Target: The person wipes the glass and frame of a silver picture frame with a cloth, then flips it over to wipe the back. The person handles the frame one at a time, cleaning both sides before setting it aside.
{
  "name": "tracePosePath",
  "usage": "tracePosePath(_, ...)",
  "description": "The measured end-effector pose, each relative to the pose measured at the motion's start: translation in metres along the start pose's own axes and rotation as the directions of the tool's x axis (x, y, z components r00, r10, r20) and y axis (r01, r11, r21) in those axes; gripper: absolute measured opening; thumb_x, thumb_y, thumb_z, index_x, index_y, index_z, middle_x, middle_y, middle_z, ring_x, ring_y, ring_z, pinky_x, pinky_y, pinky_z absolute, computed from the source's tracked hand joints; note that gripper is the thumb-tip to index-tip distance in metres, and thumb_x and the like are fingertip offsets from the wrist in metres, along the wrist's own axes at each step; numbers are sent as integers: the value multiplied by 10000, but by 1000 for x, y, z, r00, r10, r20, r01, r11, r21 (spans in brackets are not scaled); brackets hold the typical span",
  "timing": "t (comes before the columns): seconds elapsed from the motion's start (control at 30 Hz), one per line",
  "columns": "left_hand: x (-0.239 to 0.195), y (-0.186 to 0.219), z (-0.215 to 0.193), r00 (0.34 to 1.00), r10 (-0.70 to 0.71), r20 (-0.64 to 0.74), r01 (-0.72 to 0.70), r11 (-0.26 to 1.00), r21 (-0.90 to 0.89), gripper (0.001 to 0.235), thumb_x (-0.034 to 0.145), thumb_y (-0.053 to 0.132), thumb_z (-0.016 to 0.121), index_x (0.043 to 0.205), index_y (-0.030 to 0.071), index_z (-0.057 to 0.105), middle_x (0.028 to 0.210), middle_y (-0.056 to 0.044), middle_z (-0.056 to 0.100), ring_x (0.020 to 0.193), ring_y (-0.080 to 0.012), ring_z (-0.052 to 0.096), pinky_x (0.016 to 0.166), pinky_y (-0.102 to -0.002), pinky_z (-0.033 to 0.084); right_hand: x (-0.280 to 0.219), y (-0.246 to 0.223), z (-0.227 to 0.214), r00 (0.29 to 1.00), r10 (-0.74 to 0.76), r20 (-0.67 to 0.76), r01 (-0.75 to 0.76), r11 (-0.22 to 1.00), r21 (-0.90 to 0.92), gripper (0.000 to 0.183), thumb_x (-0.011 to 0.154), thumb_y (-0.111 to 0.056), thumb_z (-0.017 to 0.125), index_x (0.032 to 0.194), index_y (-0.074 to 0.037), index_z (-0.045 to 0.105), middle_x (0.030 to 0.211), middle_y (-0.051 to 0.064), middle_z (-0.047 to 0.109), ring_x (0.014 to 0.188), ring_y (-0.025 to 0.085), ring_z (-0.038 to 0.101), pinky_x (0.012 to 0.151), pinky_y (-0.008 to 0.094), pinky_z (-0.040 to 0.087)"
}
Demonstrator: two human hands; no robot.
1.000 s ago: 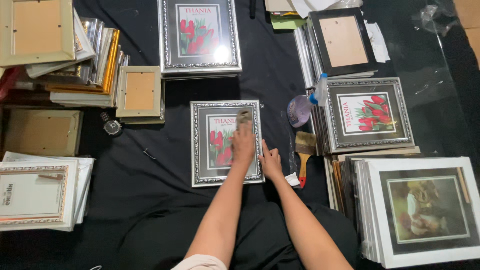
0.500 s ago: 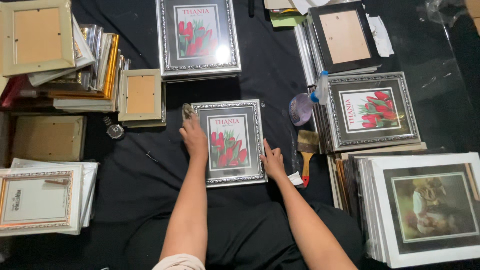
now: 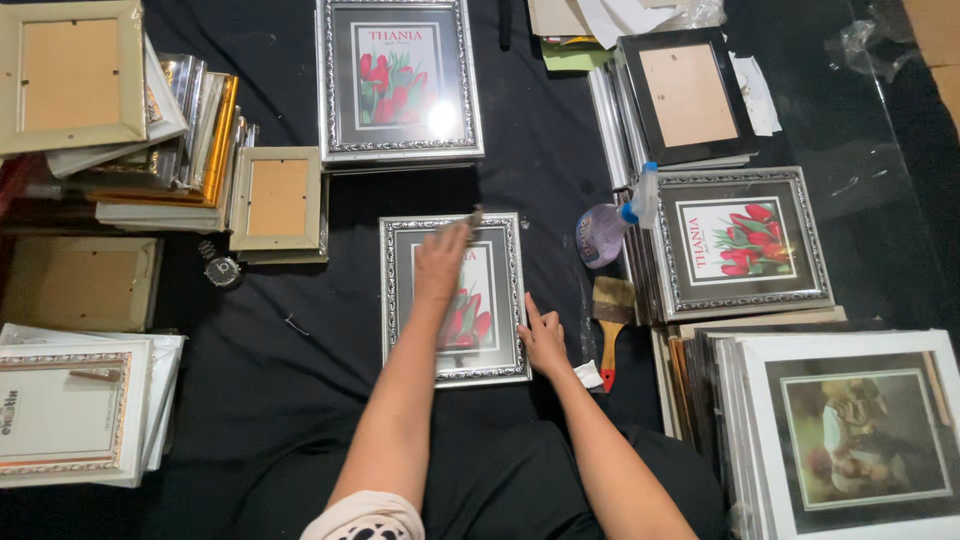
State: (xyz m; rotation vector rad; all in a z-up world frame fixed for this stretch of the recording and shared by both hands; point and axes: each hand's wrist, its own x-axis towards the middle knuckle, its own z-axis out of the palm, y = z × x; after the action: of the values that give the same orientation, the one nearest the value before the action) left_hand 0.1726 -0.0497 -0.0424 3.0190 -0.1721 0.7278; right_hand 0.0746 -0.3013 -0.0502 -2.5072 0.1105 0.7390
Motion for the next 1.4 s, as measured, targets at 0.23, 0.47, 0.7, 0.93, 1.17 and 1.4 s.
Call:
tracePosePath(0.23,-3,-57,28,925,-352,-142,349,936,-44,344,941,81,580,1237,244,640,1307,11,560,1055,-284,515,819,-387,498,-4,-3,0,1000,22,3,-22,999,25,684,1052,-412,510,1633,-470,155,1285,90,445,1246,372,499,1105,458,415)
tracePosePath(0.47,53,67,69,999,-38,22,44,928,-371,285,1019,117,531,1268,225,622,1257,-27,621,1203,-276,566,1135,-443,400,-2,-3,-2,1000,9,0,-9,999,33,690,1053,-378,517,1636,-450,155,1265,109,446,1233,399,497,1101,474,415)
tracePosePath(0.7,23,-28,90,999,12,-51,-25,963,-270,296,1004,162,574,1272,262,653,1235,-23,647,1159,-263,599,1082,-444,454,0,-2,-3,1000,-4,12,3,999,42,686,1048,-393,522,1635,-444,170,1237,104,454,1212,391,509,1102,463,398)
tracePosePath(0.93,3,-85,73,965,-250,-75,226,943,-244,319,933,115,601,1238,202,643,1285,-50,576,1140,-288,565,1054,-426,478,-5,-5,-3,1000,10,-13,-10,1000,24,678,1051,-396,515,1631,-459,169,1255,104,455,1221,380,510,1102,460,405)
tracePosePath(1.17,8,-60,53,989,-102,-105,70,957,-280,386,919,241,640,1297,167,641,1229,-92,607,1201,-351,558,1069,-491,453,-4,-3,-2,1000,12,-5,-12,999,36,672,1050,-415,511,1626,-473,171,1253,102,454,1220,386,506,1102,458,404)
tracePosePath(1.4,-3,-95,62,918,-354,-180,312,922,-228,220,964,61,556,1152,101,662,1124,-64,581,1007,-274,569,973,-403,466,-5,-8,-2,1000,10,-14,-10,1000,12,668,1050,-415,514,1629,-451,183,1249,102,458,1218,385,511,1093,467,421)
